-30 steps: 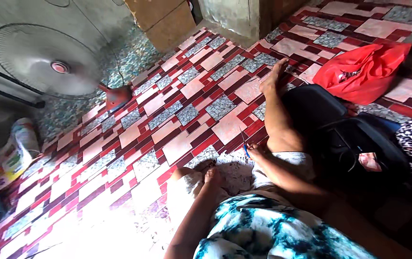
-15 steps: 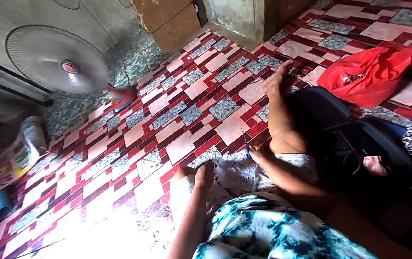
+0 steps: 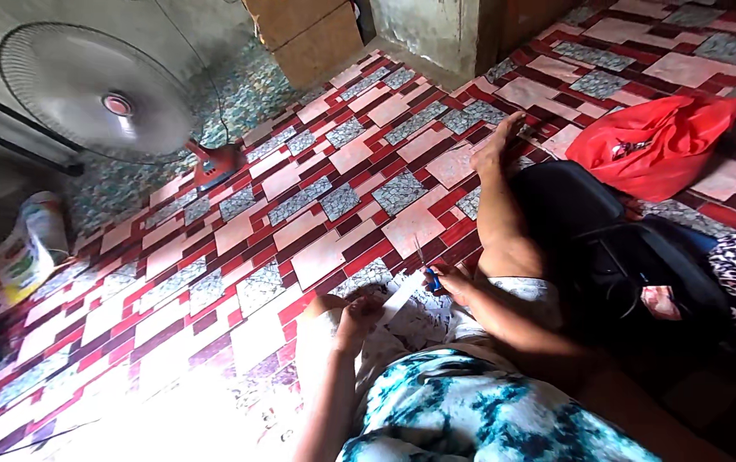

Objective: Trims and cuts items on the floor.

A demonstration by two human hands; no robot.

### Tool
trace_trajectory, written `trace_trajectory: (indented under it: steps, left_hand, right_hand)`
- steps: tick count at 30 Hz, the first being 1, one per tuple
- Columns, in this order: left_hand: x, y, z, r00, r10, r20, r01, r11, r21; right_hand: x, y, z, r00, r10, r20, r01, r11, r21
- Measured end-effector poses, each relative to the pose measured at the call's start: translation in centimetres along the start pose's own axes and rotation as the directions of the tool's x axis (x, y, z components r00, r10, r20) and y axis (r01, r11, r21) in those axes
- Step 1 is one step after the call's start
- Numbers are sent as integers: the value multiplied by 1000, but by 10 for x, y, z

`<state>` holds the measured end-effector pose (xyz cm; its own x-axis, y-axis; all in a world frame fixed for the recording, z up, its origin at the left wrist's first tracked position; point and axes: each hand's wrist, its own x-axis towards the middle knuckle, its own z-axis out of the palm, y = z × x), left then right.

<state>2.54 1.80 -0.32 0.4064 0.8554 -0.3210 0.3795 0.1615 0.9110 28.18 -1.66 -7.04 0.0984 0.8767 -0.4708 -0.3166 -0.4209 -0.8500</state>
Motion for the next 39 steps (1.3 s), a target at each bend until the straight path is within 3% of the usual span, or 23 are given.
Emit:
trace_trajectory:
  steps: [3, 7, 14, 19, 23, 27, 30, 33, 39]
  left_hand:
    - [7, -13, 8, 999, -25, 39, 27, 997, -66]
    - [11, -17, 9, 997, -48, 59, 50, 998, -33]
    - [14, -26, 9, 996, -57, 62, 57, 998, 10]
    - [24, -28, 4, 931, -110, 348, 46, 982, 185]
    - [38, -19, 21, 871, -106, 480, 65, 993, 101]
    - [38, -13, 51, 921, -40, 387, 34, 999, 23]
    - [34, -21, 52, 957, -94, 275, 93, 996, 15]
    - [35, -32, 35, 975, -151, 163, 155, 988, -12]
    - [43, -39, 35, 975, -152, 161, 165, 984, -74]
  right_hand:
    - [-2, 3, 1, 995, 14, 100, -21, 998, 63]
    - [3, 1, -4, 997, 30, 71, -41, 987, 158]
    - [-6, -2, -2, 994, -89, 68, 93, 994, -61]
    - [-9, -1, -1, 968, -211, 136, 236, 951, -201]
    - [-15, 6, 7, 945, -261, 197, 310, 908, -283]
    - [-17, 9, 11, 947, -269, 174, 316, 876, -364]
    - [-27, 8, 8, 987, -125, 102, 154, 915, -373]
    - [-45, 10, 5, 989, 35, 142, 22, 925, -379]
    - [-54, 11, 4, 959, 134, 250, 15, 856, -517]
